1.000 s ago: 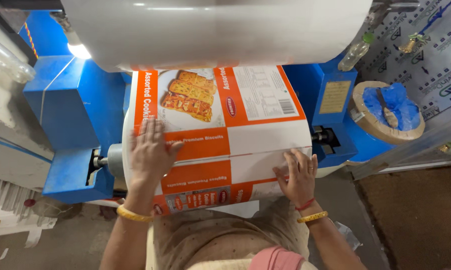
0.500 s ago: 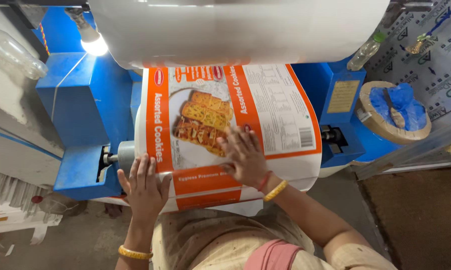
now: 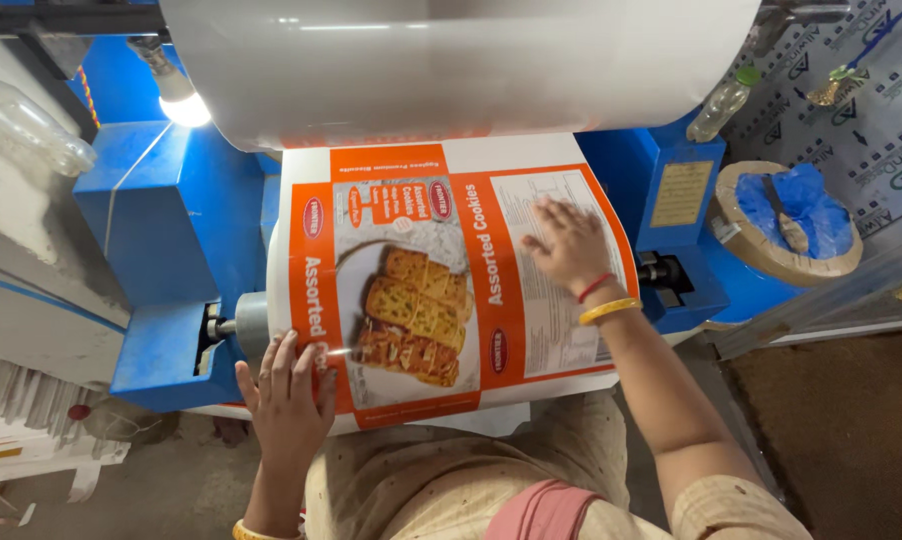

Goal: The person wraps a large roll of printed packaging material around a cylindrical object mounted on a blue machine. They use both hands to smooth the material and ensure it adheres properly to the surface.

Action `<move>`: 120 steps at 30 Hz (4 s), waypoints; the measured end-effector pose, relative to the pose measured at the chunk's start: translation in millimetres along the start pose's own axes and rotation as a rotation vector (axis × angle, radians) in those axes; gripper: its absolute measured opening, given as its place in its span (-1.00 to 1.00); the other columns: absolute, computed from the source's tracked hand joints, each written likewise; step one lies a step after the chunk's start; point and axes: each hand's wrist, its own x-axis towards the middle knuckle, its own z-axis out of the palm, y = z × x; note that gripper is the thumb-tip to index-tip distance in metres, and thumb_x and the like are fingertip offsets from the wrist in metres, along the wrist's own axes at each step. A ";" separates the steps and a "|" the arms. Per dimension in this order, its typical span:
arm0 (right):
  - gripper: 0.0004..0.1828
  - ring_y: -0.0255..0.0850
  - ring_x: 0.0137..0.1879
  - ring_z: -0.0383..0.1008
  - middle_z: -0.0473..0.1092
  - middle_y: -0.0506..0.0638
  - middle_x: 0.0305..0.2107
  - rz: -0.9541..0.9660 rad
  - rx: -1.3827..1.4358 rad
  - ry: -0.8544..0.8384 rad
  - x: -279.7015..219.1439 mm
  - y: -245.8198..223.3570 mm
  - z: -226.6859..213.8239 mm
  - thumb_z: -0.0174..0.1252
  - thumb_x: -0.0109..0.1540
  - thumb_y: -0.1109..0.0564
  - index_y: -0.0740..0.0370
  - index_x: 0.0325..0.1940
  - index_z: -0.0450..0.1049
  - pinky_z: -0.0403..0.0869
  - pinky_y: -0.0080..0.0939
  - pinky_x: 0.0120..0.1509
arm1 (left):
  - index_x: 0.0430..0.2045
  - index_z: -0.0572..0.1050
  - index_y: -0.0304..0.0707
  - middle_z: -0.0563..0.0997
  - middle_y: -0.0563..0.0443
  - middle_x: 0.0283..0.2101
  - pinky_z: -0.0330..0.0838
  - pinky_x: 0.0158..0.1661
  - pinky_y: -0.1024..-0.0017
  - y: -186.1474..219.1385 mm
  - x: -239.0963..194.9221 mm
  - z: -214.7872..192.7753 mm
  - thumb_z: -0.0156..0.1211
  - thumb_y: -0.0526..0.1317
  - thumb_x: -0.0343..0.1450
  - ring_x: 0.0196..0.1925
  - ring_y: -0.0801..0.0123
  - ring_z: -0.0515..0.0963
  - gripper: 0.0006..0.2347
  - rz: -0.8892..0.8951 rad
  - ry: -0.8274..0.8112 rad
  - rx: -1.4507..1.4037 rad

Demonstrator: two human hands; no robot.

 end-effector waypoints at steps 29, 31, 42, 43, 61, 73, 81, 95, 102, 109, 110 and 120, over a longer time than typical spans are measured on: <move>-0.26 0.09 0.59 0.02 0.09 0.14 0.46 0.091 0.164 0.383 -202.6 -19.8 1.9 0.15 0.30 -0.20 0.19 0.47 0.23 -0.15 0.30 0.66 | 0.44 0.04 -0.15 0.00 -0.04 0.52 -0.28 0.45 0.16 90.1 140.8 54.9 -0.15 0.21 0.47 0.55 0.26 -0.10 -0.33 0.177 -0.621 -0.042; -0.27 0.10 0.59 0.01 0.07 0.15 0.45 0.093 0.170 0.377 -206.7 -19.0 4.7 0.15 0.30 -0.20 0.18 0.47 0.24 -0.15 0.30 0.66 | 0.41 0.04 -0.17 0.00 -0.07 0.51 -0.31 0.42 0.15 62.9 144.5 53.6 -0.13 0.26 0.45 0.53 0.21 -0.10 -0.30 0.079 -0.635 -0.019; -0.16 0.00 0.67 -0.12 -0.02 0.19 0.54 -0.112 0.161 0.301 -117.7 -65.7 -17.3 -0.18 0.37 -0.34 0.21 0.59 0.07 -0.25 0.29 0.67 | 0.40 0.23 -0.39 0.23 -0.21 0.50 -0.36 0.46 -0.15 -13.0 73.7 29.0 -0.18 0.22 0.53 0.57 0.11 0.11 -0.32 0.006 -0.302 0.070; -0.17 -0.02 0.66 -0.11 -0.01 0.16 0.53 -0.143 0.144 0.266 -111.8 -80.1 -19.0 -0.16 0.35 -0.35 0.18 0.57 0.09 -0.26 0.29 0.65 | 0.40 0.24 -0.39 0.24 -0.20 0.50 -0.38 0.46 -0.16 -11.9 66.1 28.1 -0.18 0.22 0.53 0.57 0.13 0.12 -0.32 0.017 -0.295 0.120; -0.26 -0.03 0.59 0.03 0.13 0.06 0.47 -0.280 0.197 0.256 -95.8 -123.8 -30.9 -0.08 0.34 -0.38 0.04 0.48 0.25 -0.07 0.20 0.61 | 0.08 0.48 -0.19 0.46 -0.10 0.22 -0.25 0.52 -0.02 6.2 14.6 -5.7 0.19 -0.14 0.45 0.28 0.10 0.45 -0.68 0.026 -0.013 -0.053; -0.29 -0.08 0.54 0.16 0.24 -0.02 0.41 0.095 0.053 0.396 -111.5 -9.1 -23.3 -0.02 0.35 -0.37 0.01 0.47 0.32 0.05 0.22 0.60 | 0.09 0.47 -0.15 0.30 -0.16 0.42 -0.01 0.46 -0.05 110.6 10.7 59.0 0.29 -0.05 0.43 0.49 0.03 0.28 -0.63 0.340 -0.263 -0.433; -0.32 -0.02 0.55 0.11 0.21 0.02 0.42 0.167 0.114 0.387 -145.4 -8.3 -24.8 0.04 0.31 -0.29 0.02 0.44 0.32 -0.09 0.33 0.60 | 0.25 0.34 -0.22 0.23 -0.22 0.42 -0.03 0.41 -0.05 157.6 90.9 51.7 0.28 0.03 0.37 0.49 0.04 0.16 -0.43 0.486 -0.441 -0.322; -0.23 0.01 0.59 0.07 0.14 0.11 0.46 0.173 0.113 0.380 -159.7 -6.0 -20.4 0.08 0.31 -0.22 0.18 0.52 0.18 -0.13 0.32 0.62 | 0.40 0.13 -0.27 0.12 -0.09 0.52 -0.29 0.49 0.03 -12.8 103.6 35.1 -0.12 0.24 0.49 0.58 0.20 0.02 -0.32 -0.084 -0.394 0.084; -0.20 0.00 0.61 -0.03 0.04 0.18 0.49 -0.057 0.221 0.352 -114.2 -64.2 -20.8 -0.03 0.35 -0.21 0.33 0.54 0.10 -0.13 0.29 0.62 | 0.33 0.33 -0.33 0.34 -0.18 0.43 -0.29 0.46 -0.18 -12.8 36.7 23.5 -0.08 0.19 0.50 0.51 0.07 0.22 -0.38 0.021 -0.063 -0.024; -0.21 -0.07 0.63 -0.13 -0.01 0.11 0.51 -0.365 0.211 0.187 -86.5 -162.1 -22.4 0.00 0.33 -0.25 0.20 0.54 0.11 -0.22 0.22 0.62 | -0.04 0.52 -0.14 0.53 0.02 0.16 -0.31 0.48 -0.16 -7.8 19.3 -0.3 0.11 0.09 0.49 0.31 0.19 0.46 -0.66 0.042 0.033 -0.004; -0.20 -0.08 0.63 -0.13 -0.01 0.10 0.52 -0.413 0.216 0.190 -87.3 -174.9 -23.0 0.00 0.34 -0.27 0.19 0.55 0.11 -0.21 0.22 0.62 | -0.09 0.52 -0.11 0.54 0.05 0.10 -0.30 0.48 -0.17 -7.4 17.3 -2.7 0.14 0.08 0.48 0.28 0.20 0.47 -0.69 0.036 0.031 -0.013; -0.17 -0.03 0.60 0.06 0.15 0.07 0.46 -0.267 0.172 0.264 -57.1 -113.5 -29.6 -0.18 0.33 -0.49 0.02 0.51 0.23 -0.06 0.18 0.62 | -0.06 0.51 -0.19 0.52 -0.04 0.14 0.01 0.44 -0.03 14.5 18.2 -12.4 0.23 -0.05 0.41 0.25 0.10 0.46 -0.70 0.030 -0.020 -0.084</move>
